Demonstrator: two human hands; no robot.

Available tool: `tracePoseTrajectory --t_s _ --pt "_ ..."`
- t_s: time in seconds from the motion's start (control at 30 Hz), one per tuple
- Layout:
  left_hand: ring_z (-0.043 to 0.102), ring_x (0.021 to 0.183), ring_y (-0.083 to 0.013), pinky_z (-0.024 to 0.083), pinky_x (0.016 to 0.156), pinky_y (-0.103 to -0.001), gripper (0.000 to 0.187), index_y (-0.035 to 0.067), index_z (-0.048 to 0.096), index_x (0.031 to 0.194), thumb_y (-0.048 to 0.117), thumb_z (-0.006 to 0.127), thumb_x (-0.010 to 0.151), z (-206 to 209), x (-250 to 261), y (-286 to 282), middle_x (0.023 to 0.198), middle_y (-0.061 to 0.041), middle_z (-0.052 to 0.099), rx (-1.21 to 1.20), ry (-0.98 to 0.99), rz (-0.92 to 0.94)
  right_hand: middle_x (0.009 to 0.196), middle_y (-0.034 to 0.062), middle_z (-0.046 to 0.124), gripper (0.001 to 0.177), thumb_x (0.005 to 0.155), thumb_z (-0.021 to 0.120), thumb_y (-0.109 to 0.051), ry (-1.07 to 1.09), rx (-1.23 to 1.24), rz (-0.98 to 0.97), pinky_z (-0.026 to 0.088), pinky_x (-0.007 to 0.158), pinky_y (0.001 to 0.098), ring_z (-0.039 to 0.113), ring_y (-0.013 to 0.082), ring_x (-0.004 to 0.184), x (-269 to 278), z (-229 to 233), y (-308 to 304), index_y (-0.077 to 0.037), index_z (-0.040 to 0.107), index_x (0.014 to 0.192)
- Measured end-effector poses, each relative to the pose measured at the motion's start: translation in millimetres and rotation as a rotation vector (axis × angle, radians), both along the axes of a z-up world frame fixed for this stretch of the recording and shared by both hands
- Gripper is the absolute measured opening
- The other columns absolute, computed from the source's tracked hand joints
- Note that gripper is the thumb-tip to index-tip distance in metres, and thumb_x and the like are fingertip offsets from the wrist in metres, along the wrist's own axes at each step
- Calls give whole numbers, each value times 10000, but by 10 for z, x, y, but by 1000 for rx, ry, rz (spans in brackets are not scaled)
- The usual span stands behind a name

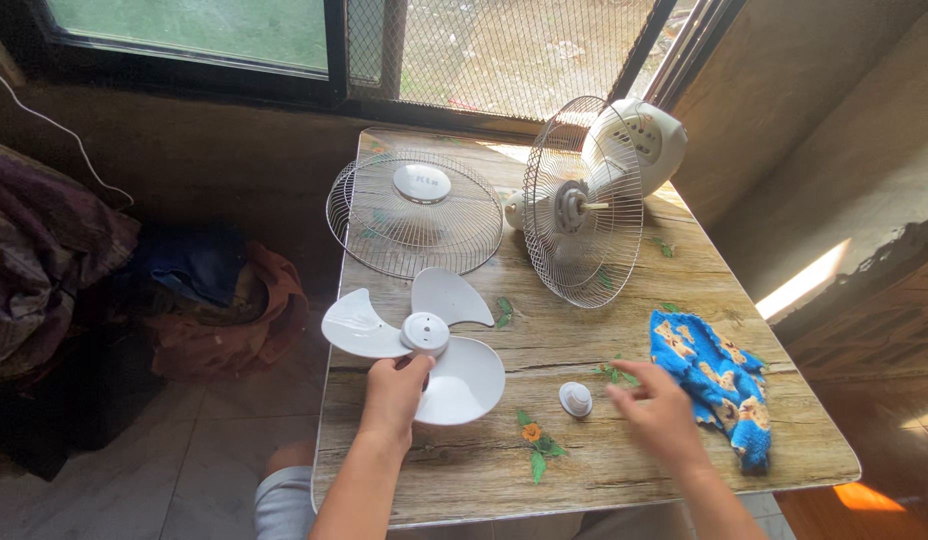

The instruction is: The person disassembles a white table fan by removing the front grill and fan blades. They then use a blue cloth to wipe the fan blade hub and the blades themselves on a wooden table.

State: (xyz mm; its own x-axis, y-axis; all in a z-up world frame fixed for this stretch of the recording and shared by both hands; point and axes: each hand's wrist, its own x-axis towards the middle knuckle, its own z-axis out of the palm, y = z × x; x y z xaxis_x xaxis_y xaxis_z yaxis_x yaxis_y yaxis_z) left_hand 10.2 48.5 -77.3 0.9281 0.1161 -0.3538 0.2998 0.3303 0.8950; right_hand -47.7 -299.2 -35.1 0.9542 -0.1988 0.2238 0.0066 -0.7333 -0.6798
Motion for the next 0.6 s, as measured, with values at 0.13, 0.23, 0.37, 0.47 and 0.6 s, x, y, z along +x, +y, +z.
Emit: tracePoseTrajectory --t_s 0.13,0.23,0.37,0.47,0.6 --pt "672 937 -178 526 822 -318 403 -63 672 1147 127 697 792 134 -136 59 1062 -107 718 63 -10 56 1247 100 690 416 842 753 -219 -59 -71 -185 576 841 353 736 218 929 144 -76 -707 -116 724 1244" --pt "654 972 -201 514 845 -334 428 -82 679 1171 123 696 796 191 -190 111 1085 -124 710 132 -34 71 1263 136 672 407 835 768 -234 -84 -205 -275 562 912 383 720 250 1020 166 -196 -1171 -126 744 1227" --pt "667 1054 -180 502 914 -305 520 -57 621 1226 125 721 749 172 -262 145 1172 -111 701 183 -42 177 1315 158 657 424 782 788 -261 -165 -457 -264 496 1025 411 623 325 1238 117 -443 -1578 -135 761 1186" --pt "610 1122 -214 488 952 -333 618 -74 507 1280 132 759 756 97 -271 141 1251 -165 608 272 -30 322 1319 183 636 571 749 782 -303 -112 -451 -182 449 1014 419 589 352 1205 114 -655 -1700 -116 706 1283" --pt "631 1136 -242 524 958 -354 701 -51 401 1364 127 722 767 81 -334 133 1297 -180 541 355 -89 431 1235 176 678 472 809 748 -284 -132 -551 -215 485 1002 424 617 360 1174 36 -767 -1585 -128 745 1254"
